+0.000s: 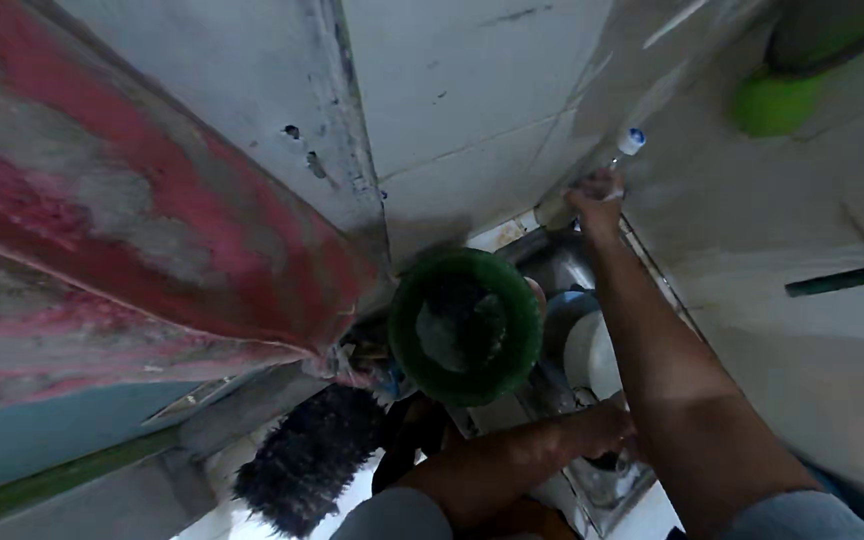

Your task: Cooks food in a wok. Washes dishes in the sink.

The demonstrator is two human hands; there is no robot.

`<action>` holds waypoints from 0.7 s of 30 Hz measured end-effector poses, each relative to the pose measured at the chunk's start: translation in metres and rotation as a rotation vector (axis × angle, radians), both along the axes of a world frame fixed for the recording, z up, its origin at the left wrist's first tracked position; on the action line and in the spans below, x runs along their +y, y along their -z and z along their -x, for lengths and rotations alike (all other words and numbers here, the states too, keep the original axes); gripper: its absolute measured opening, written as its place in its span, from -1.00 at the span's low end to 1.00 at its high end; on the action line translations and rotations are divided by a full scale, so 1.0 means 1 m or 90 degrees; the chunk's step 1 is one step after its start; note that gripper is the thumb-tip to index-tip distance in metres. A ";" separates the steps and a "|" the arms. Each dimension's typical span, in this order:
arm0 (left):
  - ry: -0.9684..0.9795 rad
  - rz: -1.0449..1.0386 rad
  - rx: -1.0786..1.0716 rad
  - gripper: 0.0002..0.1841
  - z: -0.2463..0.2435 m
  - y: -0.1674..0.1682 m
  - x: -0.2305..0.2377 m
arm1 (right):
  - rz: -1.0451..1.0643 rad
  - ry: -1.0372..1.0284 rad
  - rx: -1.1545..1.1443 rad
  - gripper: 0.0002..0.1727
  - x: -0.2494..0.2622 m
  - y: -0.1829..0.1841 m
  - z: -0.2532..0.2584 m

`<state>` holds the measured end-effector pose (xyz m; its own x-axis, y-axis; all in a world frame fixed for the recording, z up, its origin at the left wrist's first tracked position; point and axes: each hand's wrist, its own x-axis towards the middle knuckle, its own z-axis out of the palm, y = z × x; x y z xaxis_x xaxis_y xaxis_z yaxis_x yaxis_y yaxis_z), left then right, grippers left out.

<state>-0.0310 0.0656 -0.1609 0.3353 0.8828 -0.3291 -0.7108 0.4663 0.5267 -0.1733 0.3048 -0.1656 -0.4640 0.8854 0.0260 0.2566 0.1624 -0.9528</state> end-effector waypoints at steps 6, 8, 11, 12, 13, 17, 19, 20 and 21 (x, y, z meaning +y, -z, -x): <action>0.052 0.063 -0.058 -0.22 -0.003 0.007 0.017 | -0.143 -0.231 -0.342 -0.10 -0.041 -0.083 -0.052; 0.067 0.084 -0.056 -0.19 -0.004 0.005 0.018 | -0.246 -0.346 -0.547 -0.08 -0.069 -0.116 -0.071; 0.077 0.083 -0.070 -0.20 -0.006 -0.001 0.017 | -0.446 -0.467 -0.795 -0.07 -0.120 -0.154 -0.072; 0.078 0.073 -0.076 -0.21 -0.007 -0.002 0.016 | -0.501 -0.494 -0.841 -0.12 -0.135 -0.162 -0.070; 0.080 0.062 -0.079 -0.22 -0.007 -0.003 0.015 | -0.552 -0.517 -0.869 -0.19 -0.148 -0.167 -0.070; 0.091 0.014 -0.069 -0.32 -0.006 -0.004 0.010 | -0.699 -0.578 -0.908 -0.37 -0.174 -0.169 -0.070; 0.095 0.001 -0.066 -0.36 -0.005 -0.005 0.009 | -0.734 -0.595 -0.901 -0.45 -0.180 -0.168 -0.068; 0.095 -0.006 -0.069 -0.36 -0.005 -0.004 0.008 | -0.753 -0.597 -0.897 -0.49 -0.182 -0.168 -0.067; 0.097 -0.007 -0.071 -0.35 -0.005 -0.005 0.008 | -0.771 -0.596 -0.899 -0.52 -0.184 -0.169 -0.065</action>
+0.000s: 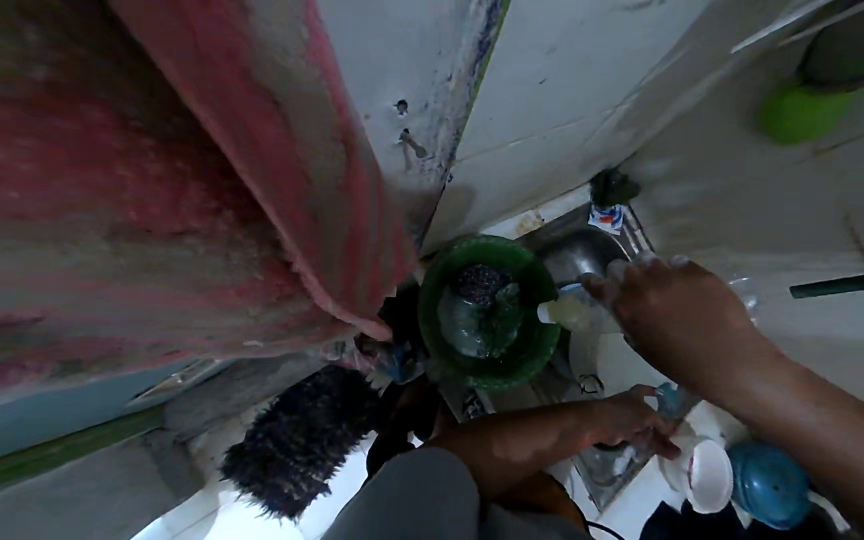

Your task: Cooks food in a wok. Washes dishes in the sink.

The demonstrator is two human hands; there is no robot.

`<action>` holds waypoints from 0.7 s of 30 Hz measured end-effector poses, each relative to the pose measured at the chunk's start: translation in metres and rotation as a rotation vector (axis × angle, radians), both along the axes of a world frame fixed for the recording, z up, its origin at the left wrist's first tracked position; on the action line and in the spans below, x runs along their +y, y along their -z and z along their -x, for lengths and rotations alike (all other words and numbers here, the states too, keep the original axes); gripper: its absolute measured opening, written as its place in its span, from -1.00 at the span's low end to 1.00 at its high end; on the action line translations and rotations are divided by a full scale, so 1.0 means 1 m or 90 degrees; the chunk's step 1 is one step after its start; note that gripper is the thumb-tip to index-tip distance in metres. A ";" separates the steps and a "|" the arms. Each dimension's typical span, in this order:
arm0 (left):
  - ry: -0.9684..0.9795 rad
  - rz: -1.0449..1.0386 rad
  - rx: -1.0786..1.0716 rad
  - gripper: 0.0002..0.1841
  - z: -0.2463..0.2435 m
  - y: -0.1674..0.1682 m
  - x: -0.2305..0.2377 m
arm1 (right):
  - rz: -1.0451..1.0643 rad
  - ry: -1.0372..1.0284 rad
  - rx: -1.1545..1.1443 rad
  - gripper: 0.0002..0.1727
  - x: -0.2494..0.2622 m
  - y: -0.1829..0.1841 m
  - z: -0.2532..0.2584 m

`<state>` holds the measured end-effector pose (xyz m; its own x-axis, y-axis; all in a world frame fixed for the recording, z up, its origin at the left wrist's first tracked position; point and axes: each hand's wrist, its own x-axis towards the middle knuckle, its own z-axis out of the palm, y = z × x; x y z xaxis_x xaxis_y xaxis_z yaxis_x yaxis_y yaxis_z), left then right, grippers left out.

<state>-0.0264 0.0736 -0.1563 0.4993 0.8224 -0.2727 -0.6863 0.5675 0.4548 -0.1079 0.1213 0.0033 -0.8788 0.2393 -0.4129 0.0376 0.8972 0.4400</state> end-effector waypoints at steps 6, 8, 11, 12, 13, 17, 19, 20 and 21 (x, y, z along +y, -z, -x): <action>-0.001 0.021 -0.004 -0.28 0.004 -0.004 -0.002 | -0.015 -0.014 -0.005 -0.68 -0.001 -0.002 0.009; -0.004 0.023 -0.008 -0.27 0.005 -0.005 -0.003 | -0.003 -0.016 0.010 -0.71 0.001 -0.002 0.010; 0.001 0.018 -0.008 -0.25 0.006 -0.004 -0.004 | 0.000 -0.006 0.005 -0.73 0.000 -0.001 0.015; 0.005 0.016 -0.005 -0.26 0.007 -0.004 -0.004 | 0.004 -0.008 0.002 -0.74 0.000 0.000 0.016; 0.007 0.015 -0.001 -0.26 0.008 -0.004 -0.004 | 0.007 -0.009 0.001 -0.73 -0.001 0.000 0.016; 0.009 0.002 -0.006 -0.26 0.003 0.003 -0.002 | 0.012 0.008 0.022 -0.76 0.003 0.001 0.017; 0.008 0.010 -0.008 -0.25 0.002 0.003 0.000 | 0.023 0.017 0.005 -0.75 0.003 0.006 0.015; 0.008 0.013 -0.010 -0.25 0.002 0.003 0.000 | 0.035 0.027 -0.005 -0.72 0.008 0.010 0.012; 0.007 0.016 -0.010 -0.24 0.003 0.003 0.000 | 0.058 0.059 -0.009 -0.63 0.018 0.012 0.009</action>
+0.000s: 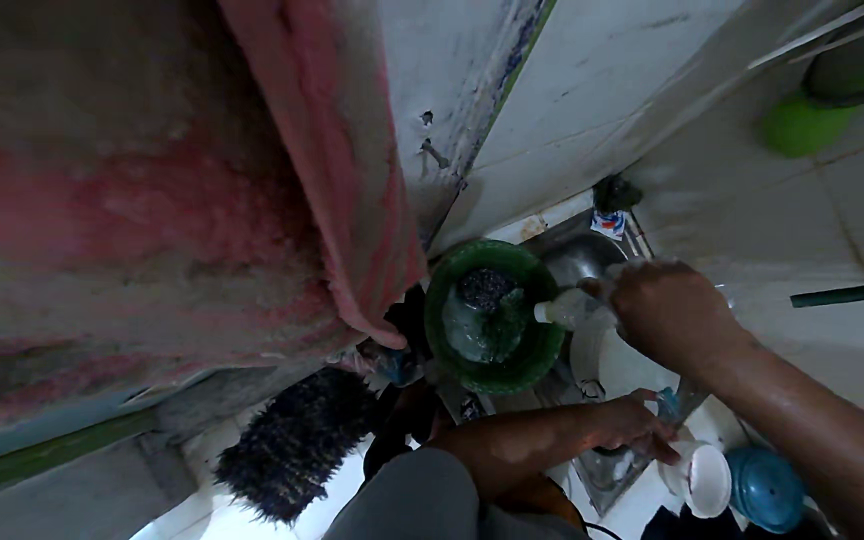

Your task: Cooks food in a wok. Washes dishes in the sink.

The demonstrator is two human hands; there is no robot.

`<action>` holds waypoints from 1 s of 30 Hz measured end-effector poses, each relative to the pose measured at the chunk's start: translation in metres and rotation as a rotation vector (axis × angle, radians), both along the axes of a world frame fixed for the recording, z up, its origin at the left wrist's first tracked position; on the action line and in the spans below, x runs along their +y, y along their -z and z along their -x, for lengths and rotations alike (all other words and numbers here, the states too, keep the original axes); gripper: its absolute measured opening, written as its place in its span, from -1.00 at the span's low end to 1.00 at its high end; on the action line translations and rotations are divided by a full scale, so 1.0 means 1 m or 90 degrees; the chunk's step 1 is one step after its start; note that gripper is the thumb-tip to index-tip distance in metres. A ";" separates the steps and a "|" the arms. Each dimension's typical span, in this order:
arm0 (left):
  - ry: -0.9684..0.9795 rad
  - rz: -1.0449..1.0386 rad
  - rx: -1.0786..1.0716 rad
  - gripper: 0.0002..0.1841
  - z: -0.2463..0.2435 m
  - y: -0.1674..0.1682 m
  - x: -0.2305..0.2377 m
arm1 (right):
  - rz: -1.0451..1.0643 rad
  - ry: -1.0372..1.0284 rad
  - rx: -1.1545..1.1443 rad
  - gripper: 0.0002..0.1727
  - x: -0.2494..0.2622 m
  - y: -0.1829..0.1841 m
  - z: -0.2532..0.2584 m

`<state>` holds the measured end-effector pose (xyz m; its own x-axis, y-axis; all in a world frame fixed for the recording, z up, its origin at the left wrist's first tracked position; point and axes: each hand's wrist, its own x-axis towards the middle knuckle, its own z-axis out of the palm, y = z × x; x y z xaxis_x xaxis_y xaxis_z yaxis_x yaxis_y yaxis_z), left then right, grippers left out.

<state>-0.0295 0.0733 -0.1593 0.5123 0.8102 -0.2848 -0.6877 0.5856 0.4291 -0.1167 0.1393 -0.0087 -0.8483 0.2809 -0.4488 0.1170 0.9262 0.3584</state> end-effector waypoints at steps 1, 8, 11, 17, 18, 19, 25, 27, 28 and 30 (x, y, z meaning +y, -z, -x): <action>0.001 0.000 0.003 -0.24 0.003 -0.001 -0.001 | 0.045 0.055 0.014 -0.50 0.015 0.001 -0.004; -0.011 0.011 0.023 -0.23 0.013 0.008 -0.003 | 0.515 0.491 0.692 0.04 0.122 0.059 -0.002; -0.018 -0.011 0.028 -0.25 0.012 0.017 -0.003 | 0.589 0.545 0.944 0.04 0.146 0.120 0.036; -0.043 -0.037 0.001 -0.34 0.019 0.021 -0.015 | 0.555 0.674 0.924 0.10 0.150 0.163 0.059; -0.045 -0.041 -0.008 -0.35 0.018 0.023 -0.015 | 0.538 0.692 0.917 0.06 0.143 0.155 0.054; -0.044 -0.040 0.003 -0.35 0.020 0.025 -0.016 | 0.502 0.678 0.911 0.03 0.132 0.143 0.047; -0.356 -0.431 0.345 -0.52 -0.003 0.097 -0.014 | 0.413 0.315 0.332 -0.66 -0.034 0.115 0.011; -0.219 -0.066 0.190 -0.43 0.009 0.039 -0.006 | 0.411 0.355 0.163 -0.42 -0.060 0.131 0.021; -0.122 -0.001 0.164 -0.37 0.022 0.028 0.003 | 0.413 0.383 0.135 -0.35 -0.065 0.136 0.025; -0.057 0.031 0.117 -0.33 0.035 0.029 0.012 | 0.449 0.422 0.149 -0.32 -0.066 0.139 0.026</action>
<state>-0.0643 0.0855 -0.1879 0.3741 0.8335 -0.4066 -0.6508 0.5483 0.5251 -0.1423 0.0731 -0.1479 -0.7045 0.4635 -0.5375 0.6857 0.6397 -0.3472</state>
